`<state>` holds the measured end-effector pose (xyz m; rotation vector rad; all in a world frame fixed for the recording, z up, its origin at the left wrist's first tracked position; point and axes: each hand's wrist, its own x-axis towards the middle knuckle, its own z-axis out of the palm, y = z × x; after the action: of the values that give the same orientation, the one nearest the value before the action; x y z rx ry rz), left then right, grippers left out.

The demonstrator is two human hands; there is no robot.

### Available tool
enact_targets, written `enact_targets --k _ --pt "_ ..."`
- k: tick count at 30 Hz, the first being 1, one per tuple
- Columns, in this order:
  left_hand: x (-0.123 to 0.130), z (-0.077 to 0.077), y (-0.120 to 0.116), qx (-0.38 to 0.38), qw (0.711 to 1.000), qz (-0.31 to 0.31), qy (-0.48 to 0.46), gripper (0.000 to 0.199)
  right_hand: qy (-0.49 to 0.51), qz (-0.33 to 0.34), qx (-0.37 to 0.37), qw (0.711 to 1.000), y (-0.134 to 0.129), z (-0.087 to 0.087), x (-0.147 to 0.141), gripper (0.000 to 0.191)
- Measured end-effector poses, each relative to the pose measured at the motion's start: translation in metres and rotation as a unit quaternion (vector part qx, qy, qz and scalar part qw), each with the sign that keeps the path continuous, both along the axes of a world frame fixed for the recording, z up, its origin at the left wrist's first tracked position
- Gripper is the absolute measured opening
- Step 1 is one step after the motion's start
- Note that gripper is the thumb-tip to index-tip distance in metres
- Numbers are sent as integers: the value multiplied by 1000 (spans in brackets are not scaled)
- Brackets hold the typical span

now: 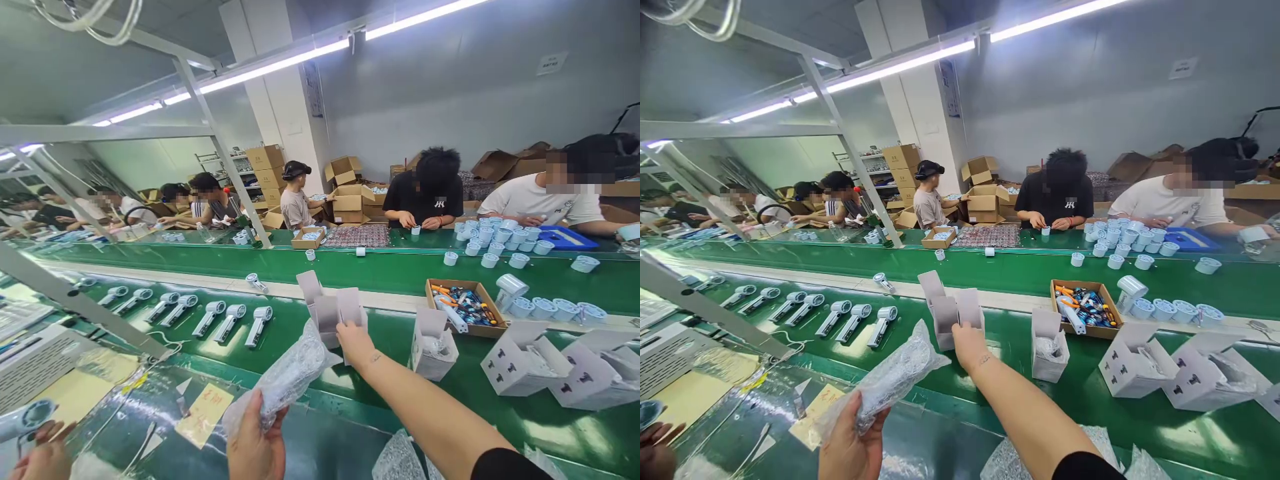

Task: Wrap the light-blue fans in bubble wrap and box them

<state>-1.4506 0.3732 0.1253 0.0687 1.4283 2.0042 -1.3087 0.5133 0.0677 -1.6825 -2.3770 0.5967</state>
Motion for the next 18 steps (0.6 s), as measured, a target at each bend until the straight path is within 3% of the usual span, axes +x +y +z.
enact_targets --k 4,7,9,12,14,18 --pt "12 0 24 43 997 -62 20 21 26 21 3 999 -30 6 6 45" --pt "16 3 44 63 994 -78 41 24 57 6 46 997 -35 16 39 40" --pt "18 7 57 63 993 -83 53 23 91 5 64 994 -24 18 65 47" --pt "25 10 76 45 990 -126 52 21 172 80 18 982 3 8 90 74" --pt "33 7 89 21 985 -167 51 22 210 126 -10 970 18 -4 95 73" --pt "51 -5 107 -15 959 -241 149 26 243 102 7 965 28 -27 95 71"
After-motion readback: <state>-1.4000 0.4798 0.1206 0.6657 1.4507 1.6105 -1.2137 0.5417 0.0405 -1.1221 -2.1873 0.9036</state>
